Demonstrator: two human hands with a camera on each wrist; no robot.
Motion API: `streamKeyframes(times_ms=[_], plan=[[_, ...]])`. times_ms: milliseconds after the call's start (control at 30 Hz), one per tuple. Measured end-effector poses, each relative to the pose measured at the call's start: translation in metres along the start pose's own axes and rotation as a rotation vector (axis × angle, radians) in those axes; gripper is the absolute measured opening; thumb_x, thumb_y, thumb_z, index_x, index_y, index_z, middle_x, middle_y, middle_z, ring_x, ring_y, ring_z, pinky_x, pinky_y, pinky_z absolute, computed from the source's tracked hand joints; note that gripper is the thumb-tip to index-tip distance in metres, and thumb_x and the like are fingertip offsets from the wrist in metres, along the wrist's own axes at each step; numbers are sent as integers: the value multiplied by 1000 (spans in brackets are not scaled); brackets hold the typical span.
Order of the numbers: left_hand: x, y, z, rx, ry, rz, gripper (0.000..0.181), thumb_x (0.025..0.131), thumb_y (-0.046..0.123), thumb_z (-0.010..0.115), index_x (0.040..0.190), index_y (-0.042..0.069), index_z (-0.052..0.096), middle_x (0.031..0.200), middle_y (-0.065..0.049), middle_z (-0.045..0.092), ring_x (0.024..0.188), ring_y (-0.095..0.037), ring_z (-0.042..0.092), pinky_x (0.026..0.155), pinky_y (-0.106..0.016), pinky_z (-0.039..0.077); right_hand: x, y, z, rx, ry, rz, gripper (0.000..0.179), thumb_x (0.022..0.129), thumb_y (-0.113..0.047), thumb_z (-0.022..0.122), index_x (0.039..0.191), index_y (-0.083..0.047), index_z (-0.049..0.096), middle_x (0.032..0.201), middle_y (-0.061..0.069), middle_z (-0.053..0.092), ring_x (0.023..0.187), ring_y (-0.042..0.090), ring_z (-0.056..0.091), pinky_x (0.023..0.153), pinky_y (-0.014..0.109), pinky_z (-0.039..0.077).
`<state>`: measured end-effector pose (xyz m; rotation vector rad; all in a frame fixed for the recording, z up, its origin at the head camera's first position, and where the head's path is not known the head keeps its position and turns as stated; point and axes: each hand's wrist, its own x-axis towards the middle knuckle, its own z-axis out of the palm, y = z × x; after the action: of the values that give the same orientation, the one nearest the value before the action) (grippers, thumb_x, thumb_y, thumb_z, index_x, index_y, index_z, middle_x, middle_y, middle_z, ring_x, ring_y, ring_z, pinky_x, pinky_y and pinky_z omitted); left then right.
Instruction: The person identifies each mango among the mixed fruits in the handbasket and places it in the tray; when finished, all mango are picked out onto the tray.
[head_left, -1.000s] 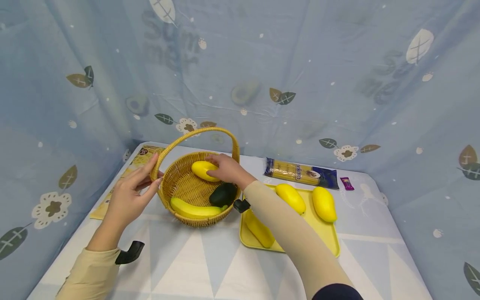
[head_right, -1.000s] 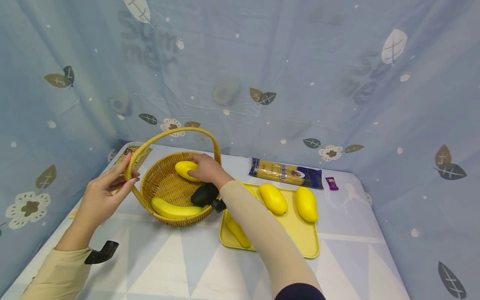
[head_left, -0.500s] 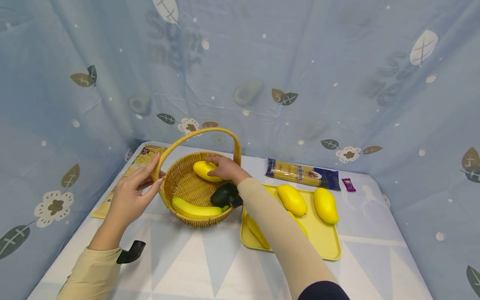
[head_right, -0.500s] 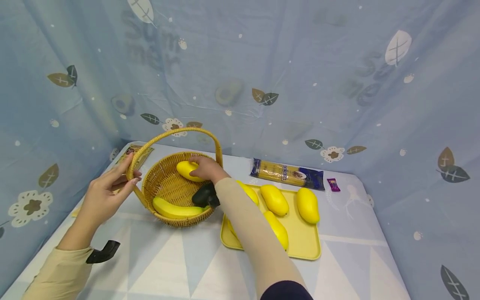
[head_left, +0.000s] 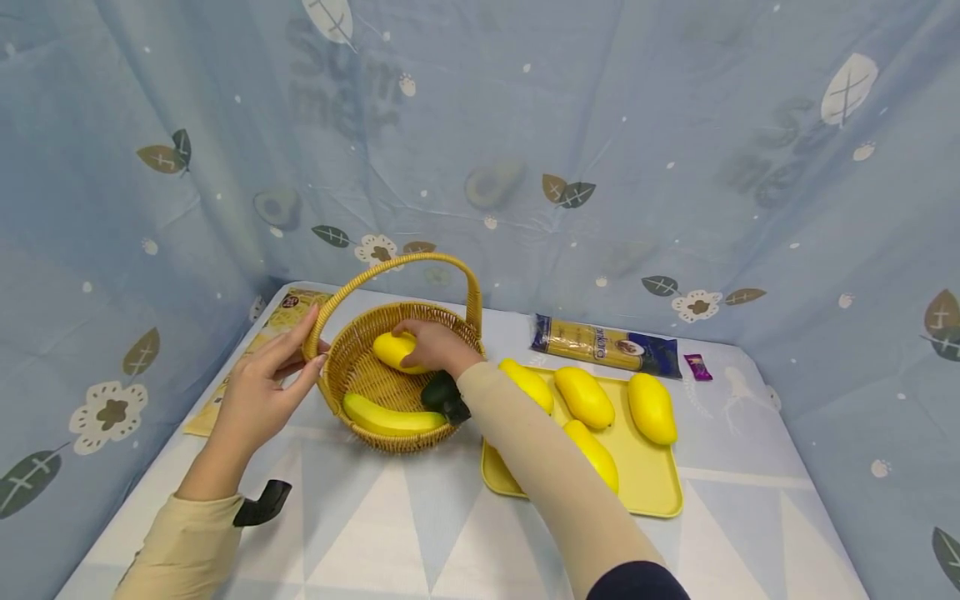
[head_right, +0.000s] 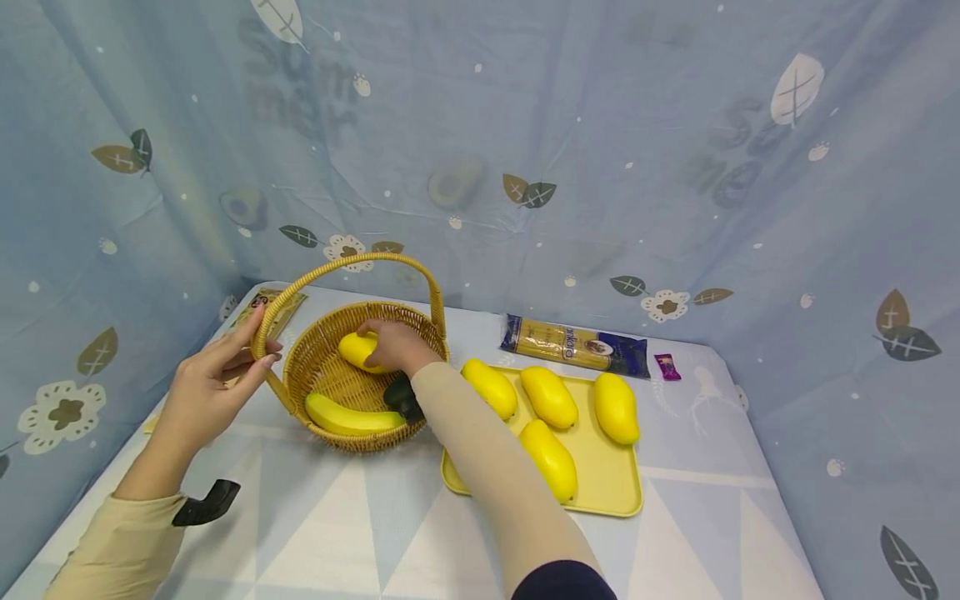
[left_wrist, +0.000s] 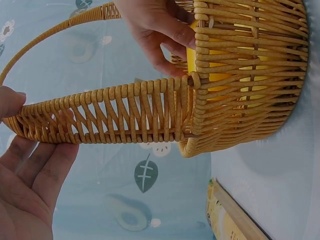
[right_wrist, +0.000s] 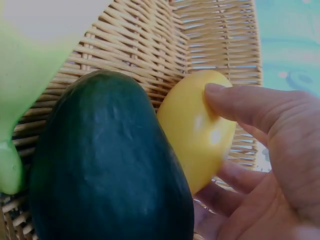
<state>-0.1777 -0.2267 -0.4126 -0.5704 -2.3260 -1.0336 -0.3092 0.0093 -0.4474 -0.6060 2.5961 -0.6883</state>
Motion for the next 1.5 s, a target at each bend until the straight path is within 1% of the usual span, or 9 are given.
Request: streamKeyframes(times_ms=[200, 367, 533, 767, 900, 1033, 1233, 1367, 1500], plan=[[0, 1, 0, 1, -1, 3, 78, 88, -11, 73, 155, 18, 45, 106, -8, 72, 102, 14, 55, 88, -4, 46, -2, 0, 0, -35, -16, 4, 57, 98, -28, 71, 150, -27, 50, 155, 2, 48, 136, 22, 49, 104, 35, 48], [0, 1, 1, -6, -1, -1, 78, 88, -11, 72, 155, 19, 45, 106, -8, 72, 102, 13, 56, 88, -4, 46, -2, 0, 1, -40, -13, 6, 58, 97, -29, 72, 151, -28, 50, 154, 3, 49, 136, 22, 48, 107, 34, 47], [0, 1, 1, -5, -3, -6, 77, 88, -9, 72, 155, 17, 45, 107, -8, 73, 102, 13, 56, 88, -4, 46, -3, 1, 1, -52, -5, -4, 57, 97, -29, 72, 150, -27, 51, 152, 3, 50, 135, 22, 49, 105, 35, 47], [-1, 2, 1, 1, -1, -7, 81, 88, -9, 73, 156, 23, 44, 107, -8, 73, 102, 14, 56, 89, -4, 46, -5, 2, -2, -62, 21, -39, 57, 98, -31, 71, 150, -26, 51, 152, 3, 50, 137, 22, 48, 109, 36, 46], [-1, 3, 1, 0, 0, -3, 81, 88, -10, 73, 156, 24, 44, 107, -7, 72, 102, 14, 56, 89, -4, 46, -9, 0, -4, -56, 31, -49, 57, 97, -32, 71, 151, -27, 51, 153, 2, 50, 138, 22, 47, 111, 38, 44], [-1, 3, 1, 8, 1, -10, 82, 88, -9, 73, 156, 25, 44, 107, -8, 72, 102, 15, 55, 89, -4, 46, -14, 0, -5, -96, 50, -65, 57, 98, -34, 71, 151, -29, 50, 152, 2, 50, 138, 23, 46, 110, 38, 45], [0, 4, 0, 15, 4, -16, 82, 88, -9, 73, 156, 25, 44, 106, -8, 72, 102, 15, 55, 88, -3, 45, -25, 1, -5, -152, 83, -108, 57, 97, -37, 70, 151, -31, 50, 149, 4, 51, 135, 24, 48, 104, 39, 48], [0, 4, 0, 13, 2, -13, 82, 88, -9, 73, 156, 26, 43, 106, -7, 72, 102, 14, 55, 89, -3, 45, -36, 2, -7, -157, 98, -124, 59, 96, -38, 70, 151, -33, 49, 149, 6, 50, 119, 20, 56, 92, 35, 51], [0, 4, -1, 14, 0, -15, 82, 88, -9, 73, 156, 25, 43, 107, -8, 72, 101, 13, 55, 89, -3, 45, -49, 2, -11, -133, 103, -135, 60, 96, -38, 70, 151, -35, 48, 151, 6, 48, 110, 18, 57, 84, 33, 50]])
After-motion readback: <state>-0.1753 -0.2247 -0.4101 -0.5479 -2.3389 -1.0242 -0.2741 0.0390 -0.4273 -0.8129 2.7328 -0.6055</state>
